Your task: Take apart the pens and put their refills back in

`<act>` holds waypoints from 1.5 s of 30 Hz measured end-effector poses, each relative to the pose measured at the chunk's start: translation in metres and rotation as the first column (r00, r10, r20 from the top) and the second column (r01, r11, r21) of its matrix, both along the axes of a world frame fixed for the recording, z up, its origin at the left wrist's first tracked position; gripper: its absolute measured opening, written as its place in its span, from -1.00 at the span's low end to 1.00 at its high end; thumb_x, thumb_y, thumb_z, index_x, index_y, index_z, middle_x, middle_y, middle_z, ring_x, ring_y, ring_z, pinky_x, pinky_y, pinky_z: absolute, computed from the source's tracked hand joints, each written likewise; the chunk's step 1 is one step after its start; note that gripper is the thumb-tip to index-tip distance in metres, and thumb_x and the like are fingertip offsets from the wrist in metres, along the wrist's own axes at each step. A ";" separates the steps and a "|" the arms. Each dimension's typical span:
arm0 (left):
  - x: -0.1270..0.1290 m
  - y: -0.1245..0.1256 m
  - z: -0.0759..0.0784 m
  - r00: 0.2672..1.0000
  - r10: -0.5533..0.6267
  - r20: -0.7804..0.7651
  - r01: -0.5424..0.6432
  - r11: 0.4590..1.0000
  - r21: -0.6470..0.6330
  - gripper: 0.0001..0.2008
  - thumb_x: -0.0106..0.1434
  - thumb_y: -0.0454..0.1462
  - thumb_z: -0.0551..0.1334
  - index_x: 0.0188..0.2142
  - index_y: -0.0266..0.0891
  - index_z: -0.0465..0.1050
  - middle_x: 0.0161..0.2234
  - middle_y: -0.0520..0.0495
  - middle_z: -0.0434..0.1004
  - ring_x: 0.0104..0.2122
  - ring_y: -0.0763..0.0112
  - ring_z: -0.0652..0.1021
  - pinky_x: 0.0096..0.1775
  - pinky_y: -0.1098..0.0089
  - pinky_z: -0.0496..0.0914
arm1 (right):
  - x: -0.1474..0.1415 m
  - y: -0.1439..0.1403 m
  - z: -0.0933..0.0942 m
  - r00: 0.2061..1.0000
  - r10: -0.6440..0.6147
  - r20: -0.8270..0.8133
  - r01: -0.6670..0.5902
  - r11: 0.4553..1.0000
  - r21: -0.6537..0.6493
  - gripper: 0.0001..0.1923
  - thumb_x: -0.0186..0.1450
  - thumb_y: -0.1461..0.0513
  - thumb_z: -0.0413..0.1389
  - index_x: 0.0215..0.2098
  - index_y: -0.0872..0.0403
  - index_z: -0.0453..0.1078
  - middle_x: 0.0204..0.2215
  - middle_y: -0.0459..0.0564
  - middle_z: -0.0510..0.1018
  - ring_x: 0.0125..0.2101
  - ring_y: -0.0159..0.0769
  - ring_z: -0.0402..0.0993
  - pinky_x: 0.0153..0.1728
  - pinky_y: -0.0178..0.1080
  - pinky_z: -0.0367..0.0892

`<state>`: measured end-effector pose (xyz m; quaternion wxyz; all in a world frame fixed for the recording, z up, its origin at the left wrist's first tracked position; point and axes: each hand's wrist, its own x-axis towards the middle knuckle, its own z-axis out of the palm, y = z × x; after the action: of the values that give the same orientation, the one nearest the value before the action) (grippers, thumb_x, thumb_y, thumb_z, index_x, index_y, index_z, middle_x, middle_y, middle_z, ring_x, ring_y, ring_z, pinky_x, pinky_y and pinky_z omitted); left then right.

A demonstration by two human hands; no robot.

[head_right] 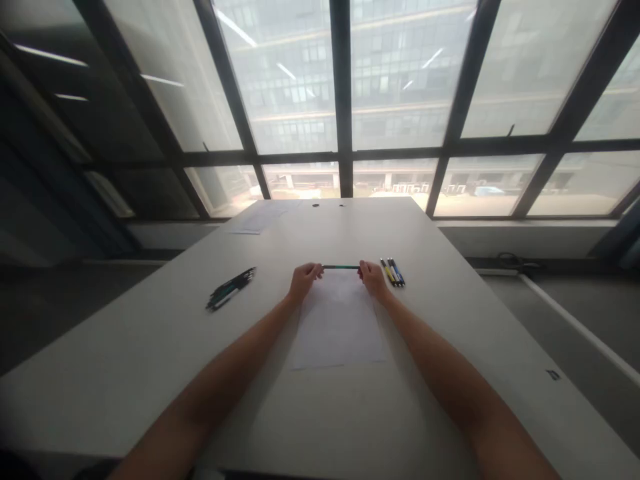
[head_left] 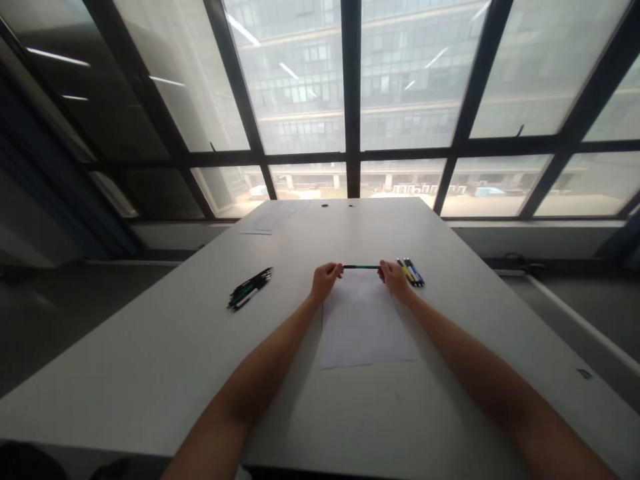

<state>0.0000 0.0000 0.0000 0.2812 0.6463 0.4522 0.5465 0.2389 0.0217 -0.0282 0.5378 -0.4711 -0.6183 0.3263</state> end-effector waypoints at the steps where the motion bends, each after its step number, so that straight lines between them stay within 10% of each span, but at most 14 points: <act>1: 0.000 0.000 0.000 1.000 0.008 -0.004 -0.008 1.000 0.006 -0.61 0.24 -0.02 0.21 -0.48 -0.30 0.54 -0.58 -0.06 0.52 -0.54 0.43 0.47 -0.43 0.43 0.33 | 0.000 0.000 0.000 1.000 -0.002 0.017 0.002 1.000 0.010 -0.43 0.29 -0.17 -0.08 -0.59 0.08 0.30 -0.67 -0.05 0.38 -0.66 -0.40 0.22 -0.65 -0.34 0.10; 15: 0.003 0.001 -0.002 0.999 0.032 0.012 -0.032 0.999 0.015 -0.71 0.18 -0.07 0.28 -0.34 -0.27 0.58 -0.46 -0.08 0.60 -0.50 0.39 0.54 -0.40 0.41 0.40 | -0.003 -0.013 0.010 0.985 0.032 0.167 -0.063 0.981 0.186 -0.61 0.23 -0.02 0.10 -0.31 0.14 0.54 -0.51 -0.03 0.53 -0.53 -0.34 0.31 -0.49 -0.31 0.21; 45: 0.003 -0.003 -0.001 0.994 0.023 -0.104 -0.015 0.997 0.071 -0.74 0.23 -0.09 0.24 -0.39 -0.24 0.49 -0.55 0.02 0.48 -0.51 0.42 0.46 -0.39 0.43 0.34 | -0.003 -0.017 0.010 0.969 0.085 0.232 -0.125 0.978 0.167 -0.55 0.28 0.00 0.01 -0.48 0.15 0.54 -0.70 -0.16 0.25 -0.61 -0.42 0.10 -0.55 -0.32 -0.03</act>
<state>0.0032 -0.0028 -0.0013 0.2288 0.6794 0.4530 0.5300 0.2355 0.0045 -0.0177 0.4872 -0.4207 -0.7259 0.2422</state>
